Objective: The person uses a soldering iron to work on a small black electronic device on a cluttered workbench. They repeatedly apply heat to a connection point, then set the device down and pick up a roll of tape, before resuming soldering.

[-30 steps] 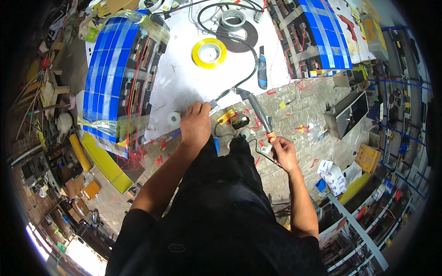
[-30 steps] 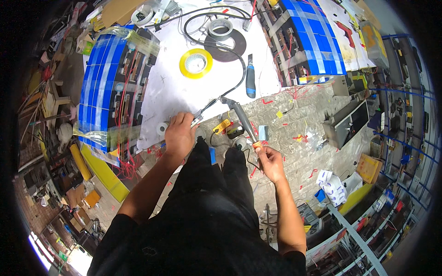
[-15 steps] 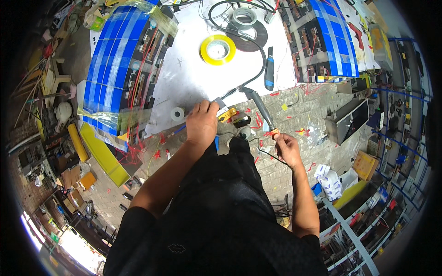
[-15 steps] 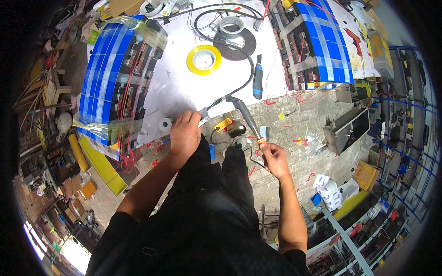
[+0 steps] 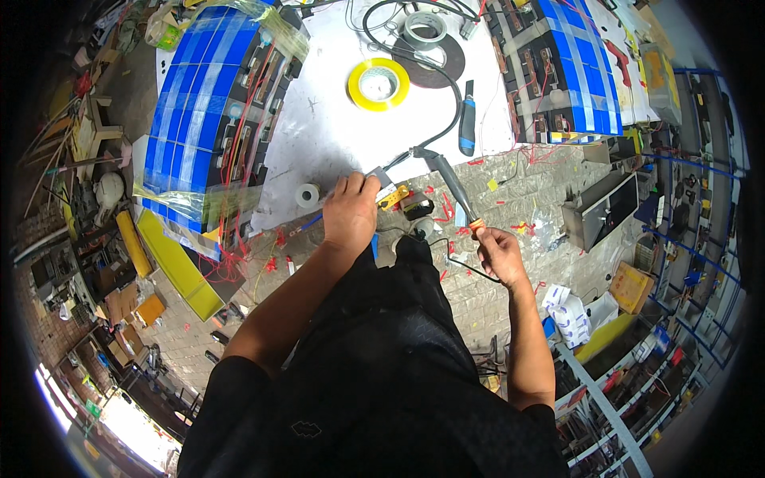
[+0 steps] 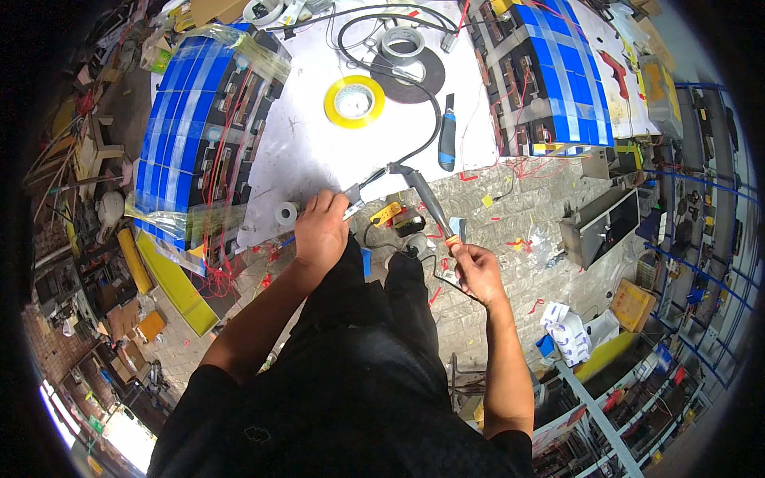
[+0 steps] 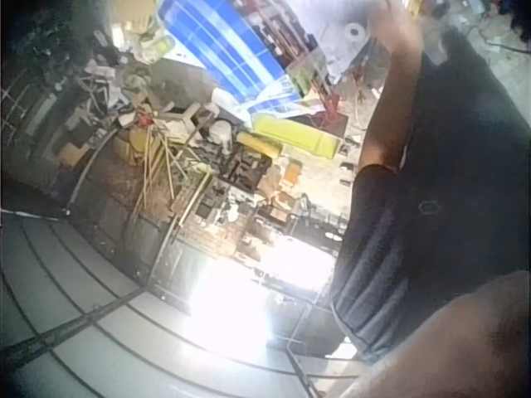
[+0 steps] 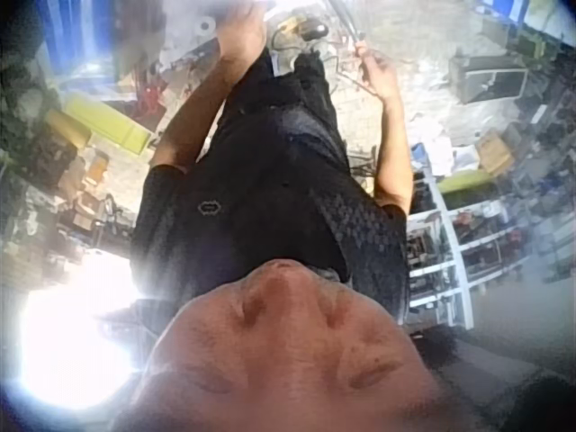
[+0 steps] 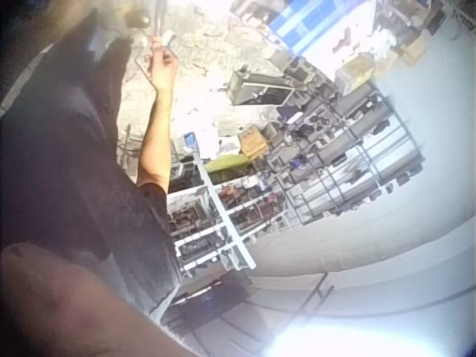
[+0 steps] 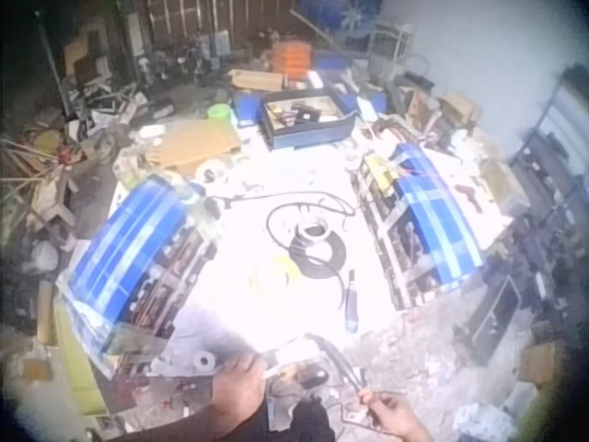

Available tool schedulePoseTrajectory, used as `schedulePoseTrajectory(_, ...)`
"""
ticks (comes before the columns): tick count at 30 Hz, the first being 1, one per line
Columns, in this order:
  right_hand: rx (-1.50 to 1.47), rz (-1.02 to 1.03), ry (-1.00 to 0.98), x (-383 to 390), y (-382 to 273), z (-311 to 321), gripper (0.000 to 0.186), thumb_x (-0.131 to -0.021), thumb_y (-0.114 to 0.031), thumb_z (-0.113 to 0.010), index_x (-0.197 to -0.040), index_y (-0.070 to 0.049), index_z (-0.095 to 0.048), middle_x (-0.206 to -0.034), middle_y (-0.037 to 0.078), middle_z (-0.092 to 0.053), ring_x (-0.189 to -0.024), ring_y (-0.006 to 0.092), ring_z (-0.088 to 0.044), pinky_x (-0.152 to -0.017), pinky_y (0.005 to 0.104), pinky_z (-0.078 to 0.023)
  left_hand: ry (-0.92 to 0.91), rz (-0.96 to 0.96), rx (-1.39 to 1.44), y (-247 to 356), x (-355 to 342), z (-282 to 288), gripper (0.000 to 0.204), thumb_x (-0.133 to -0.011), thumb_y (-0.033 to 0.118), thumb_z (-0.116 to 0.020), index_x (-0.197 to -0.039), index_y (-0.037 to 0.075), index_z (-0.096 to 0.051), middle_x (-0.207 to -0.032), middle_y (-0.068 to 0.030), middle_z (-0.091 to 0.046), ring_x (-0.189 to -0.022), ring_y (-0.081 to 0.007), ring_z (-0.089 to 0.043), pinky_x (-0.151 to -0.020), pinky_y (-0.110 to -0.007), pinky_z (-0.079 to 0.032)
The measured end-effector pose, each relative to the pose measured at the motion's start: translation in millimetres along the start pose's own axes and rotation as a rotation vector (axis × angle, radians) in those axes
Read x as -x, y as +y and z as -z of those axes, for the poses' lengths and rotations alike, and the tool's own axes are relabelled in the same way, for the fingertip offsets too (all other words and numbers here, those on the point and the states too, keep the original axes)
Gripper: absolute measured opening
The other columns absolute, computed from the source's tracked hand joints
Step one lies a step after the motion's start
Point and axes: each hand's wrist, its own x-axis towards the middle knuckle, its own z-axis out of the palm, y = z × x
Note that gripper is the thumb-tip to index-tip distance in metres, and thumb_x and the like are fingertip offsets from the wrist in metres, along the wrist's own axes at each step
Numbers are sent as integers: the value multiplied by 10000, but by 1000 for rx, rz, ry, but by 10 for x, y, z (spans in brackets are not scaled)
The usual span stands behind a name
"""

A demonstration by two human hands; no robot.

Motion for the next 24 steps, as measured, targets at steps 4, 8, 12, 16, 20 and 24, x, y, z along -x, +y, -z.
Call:
schedulePoseTrajectory(4, -9, -24, -19, -3, -15, 22, 380, -1062, -413, -649, -981, -44, -697, -620, -5, -569, -406, 79, -464, -382, 262, -335, -9, -4, 6, -2, 3, 1, 355, -744, 44, -775, -1046, 115, -603, -1024, -96, -578, -1002, -348, -612, -798, -469, -546)
schedulePoseTrajectory(8, 14, -18, -21, 26, -66, 14, 382, -1065, -411, -641, -969, -44, -691, -623, -2, -574, -407, 79, -468, -383, 264, -333, -7, -4, 5, 5, 1, 15, 369, -730, 40, -781, -1043, 116, -601, -1021, -95, -576, -1000, -345, -612, -799, -466, -548)
schedulePoseTrajectory(12, 33, -33, -24, 34, -74, 16, 396, -1065, -421, -637, -968, -41, -689, -618, -1, -573, -409, 79, -473, -386, 262, -336, 2, -5, 10, 5, 1, 17, 377, -722, 38, -786, -1039, 117, -599, -1016, -92, -575, -997, -342, -613, -794, -464, -548)
schedulePoseTrajectory(16, 37, -29, -27, 44, -67, 3, 410, -1063, -432, -637, -966, -37, -689, -611, -1, -569, -411, 79, -478, -390, 261, -340, 10, -9, 15, 2, 10, 18, 388, -716, 40, -794, -1041, 118, -597, -1013, -90, -576, -992, -338, -614, -787, -464, -548)
schedulePoseTrajectory(20, 48, -32, -22, 84, -109, -14, 429, -1059, -453, -640, -968, -37, -690, -613, -3, -568, -415, 80, -485, -392, 259, -343, 11, -4, 13, 9, 8, 13, 394, -716, 41, -797, -1047, 118, -595, -1012, -90, -575, -989, -339, -615, -782, -466, -548)
schedulePoseTrajectory(24, 85, -31, -18, 100, -150, -16, 449, -1056, -477, -641, -988, -36, -693, -615, -5, -562, -417, 80, -489, -391, 260, -343, 2, -1, 31, -3, 14, 6, 394, -718, 41, -797, -1048, 118, -595, -1012, -91, -575, -991, -340, -615, -784, -467, -549)
